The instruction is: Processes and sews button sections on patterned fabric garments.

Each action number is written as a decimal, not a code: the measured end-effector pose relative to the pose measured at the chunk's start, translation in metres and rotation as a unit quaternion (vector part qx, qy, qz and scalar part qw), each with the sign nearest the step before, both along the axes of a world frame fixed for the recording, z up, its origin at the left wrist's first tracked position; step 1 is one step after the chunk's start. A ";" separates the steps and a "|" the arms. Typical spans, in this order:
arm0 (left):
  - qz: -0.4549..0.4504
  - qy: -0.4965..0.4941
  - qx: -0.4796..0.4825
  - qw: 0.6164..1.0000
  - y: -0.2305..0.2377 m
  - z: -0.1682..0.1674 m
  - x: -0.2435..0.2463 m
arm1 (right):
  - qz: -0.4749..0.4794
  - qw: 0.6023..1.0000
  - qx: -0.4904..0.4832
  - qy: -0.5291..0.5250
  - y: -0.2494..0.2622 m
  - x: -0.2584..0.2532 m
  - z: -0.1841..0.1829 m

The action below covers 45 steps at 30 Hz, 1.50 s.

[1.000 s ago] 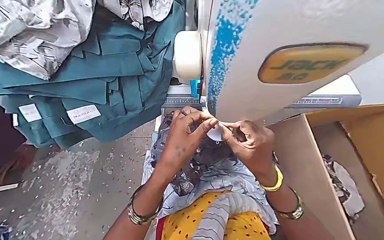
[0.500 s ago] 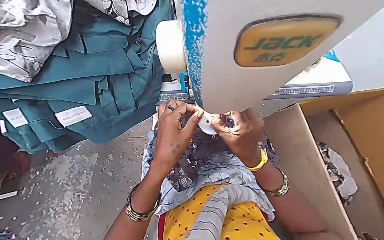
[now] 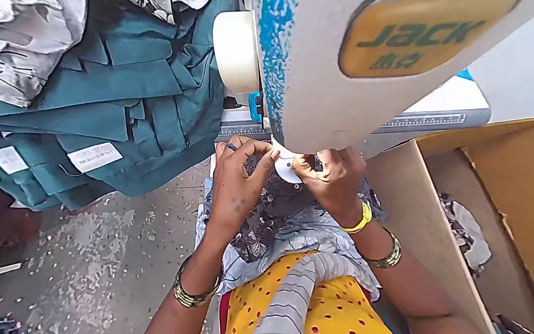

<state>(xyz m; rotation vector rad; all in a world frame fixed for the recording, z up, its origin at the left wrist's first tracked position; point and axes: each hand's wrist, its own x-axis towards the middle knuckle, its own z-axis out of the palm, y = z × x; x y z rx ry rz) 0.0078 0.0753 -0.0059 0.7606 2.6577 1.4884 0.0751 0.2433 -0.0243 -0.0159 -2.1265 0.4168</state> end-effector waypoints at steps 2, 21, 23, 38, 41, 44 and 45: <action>-0.001 0.005 0.003 1.000 0.000 0.000 0.000 | 0.003 1.000 -0.014 0.002 -0.001 0.000 0.000; 0.038 0.355 -0.038 0.933 0.028 -0.008 -0.003 | 0.017 0.981 -0.175 -0.087 -0.004 0.008 0.011; 0.031 0.321 -0.019 0.947 0.018 -0.005 -0.002 | 0.006 0.985 -0.154 -0.081 -0.005 0.013 0.013; 0.078 -0.099 -0.260 0.957 -0.148 -0.075 0.038 | -0.085 0.885 -0.212 -0.407 0.090 0.064 -0.050; 0.049 -0.188 -0.302 0.933 -0.133 -0.060 0.049 | -0.058 0.866 -0.172 -0.466 0.090 0.060 -0.063; 0.037 -0.221 -0.296 0.929 -0.118 -0.061 0.055 | 0.005 0.885 -0.137 -0.445 0.082 0.063 -0.072; 0.028 -0.249 -0.279 0.927 -0.112 -0.067 0.053 | 0.037 0.894 -0.126 -0.428 0.078 0.062 -0.076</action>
